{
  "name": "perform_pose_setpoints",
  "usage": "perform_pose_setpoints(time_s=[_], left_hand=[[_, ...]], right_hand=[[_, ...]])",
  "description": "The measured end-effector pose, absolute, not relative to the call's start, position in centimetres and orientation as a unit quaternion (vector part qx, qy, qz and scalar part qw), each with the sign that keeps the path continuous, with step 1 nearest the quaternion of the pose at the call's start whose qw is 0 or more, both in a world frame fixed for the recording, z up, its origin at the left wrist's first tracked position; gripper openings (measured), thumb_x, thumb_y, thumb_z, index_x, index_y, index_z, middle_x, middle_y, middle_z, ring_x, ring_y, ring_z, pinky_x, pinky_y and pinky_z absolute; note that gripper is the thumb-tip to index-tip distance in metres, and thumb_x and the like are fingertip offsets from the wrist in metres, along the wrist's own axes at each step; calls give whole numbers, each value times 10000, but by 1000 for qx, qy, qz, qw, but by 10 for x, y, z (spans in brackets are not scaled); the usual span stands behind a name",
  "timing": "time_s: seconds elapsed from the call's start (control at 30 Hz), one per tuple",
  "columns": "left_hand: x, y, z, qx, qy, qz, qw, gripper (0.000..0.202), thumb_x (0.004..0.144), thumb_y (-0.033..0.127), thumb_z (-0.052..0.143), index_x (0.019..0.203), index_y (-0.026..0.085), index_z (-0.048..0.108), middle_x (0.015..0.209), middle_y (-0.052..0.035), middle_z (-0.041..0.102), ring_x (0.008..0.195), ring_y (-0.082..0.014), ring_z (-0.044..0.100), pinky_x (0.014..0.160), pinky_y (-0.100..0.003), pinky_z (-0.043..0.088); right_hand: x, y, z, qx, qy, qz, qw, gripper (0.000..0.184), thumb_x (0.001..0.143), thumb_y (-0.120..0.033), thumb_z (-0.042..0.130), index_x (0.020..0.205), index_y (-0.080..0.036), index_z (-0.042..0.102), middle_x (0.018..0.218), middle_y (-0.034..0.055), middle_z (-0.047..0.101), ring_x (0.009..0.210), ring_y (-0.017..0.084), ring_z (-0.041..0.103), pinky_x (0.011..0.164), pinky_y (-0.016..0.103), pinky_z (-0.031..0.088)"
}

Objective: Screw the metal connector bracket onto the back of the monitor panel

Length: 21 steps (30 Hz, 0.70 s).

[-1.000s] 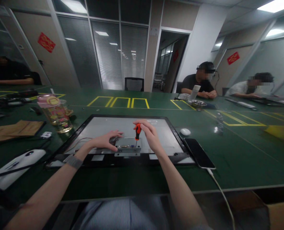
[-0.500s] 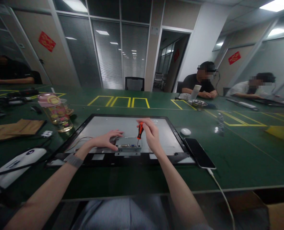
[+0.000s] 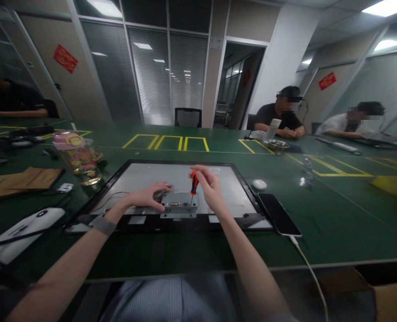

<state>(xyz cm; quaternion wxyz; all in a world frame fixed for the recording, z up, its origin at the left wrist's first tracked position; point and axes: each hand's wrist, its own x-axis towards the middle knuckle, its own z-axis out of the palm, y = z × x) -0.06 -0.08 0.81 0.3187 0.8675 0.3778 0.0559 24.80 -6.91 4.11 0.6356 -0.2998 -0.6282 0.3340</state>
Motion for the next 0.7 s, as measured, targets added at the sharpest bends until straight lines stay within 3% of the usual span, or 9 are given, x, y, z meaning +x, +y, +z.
perform_pose_setpoints(time_s=[0.2,0.37,0.47,0.6,0.7], left_hand=[[0,0,6,866,380,63,319,754,604,558,738,1264,285,497,1505,-25,296,1428,-288,85,1163,-457,61],[0,-1,8,866,383,55,317,753,608,558,735,1266,284,494,1511,-19,282,1430,-287,66,1163,-465,66],[0,-2,10,865,385,54,317,744,614,547,735,1266,282,494,1510,-16,284,1431,-282,69,1163,-466,65],[1,-3,10,867,381,59,316,729,614,530,740,1256,280,503,1504,-17,299,1430,-277,82,1164,-461,66],[2,-3,11,867,383,62,313,722,614,514,745,1250,268,508,1499,-30,309,1426,-280,106,1163,-458,69]], right_hand=[[248,-69,41,-305,-638,321,631,93,824,-307,607,854,-251,675,876,15,611,842,150,581,763,295,470],[248,-70,42,-287,-641,371,608,200,888,-320,510,1029,-259,638,862,22,644,837,155,613,773,319,482],[247,-71,44,-289,-650,354,607,215,907,-311,465,1030,-255,632,918,31,649,902,169,613,824,342,474],[248,-72,45,-325,-670,291,601,190,865,-271,532,1008,-259,656,998,36,624,926,169,582,836,335,460],[248,-71,44,-336,-667,238,621,181,803,-244,623,978,-266,668,935,27,591,889,165,568,820,334,459]])
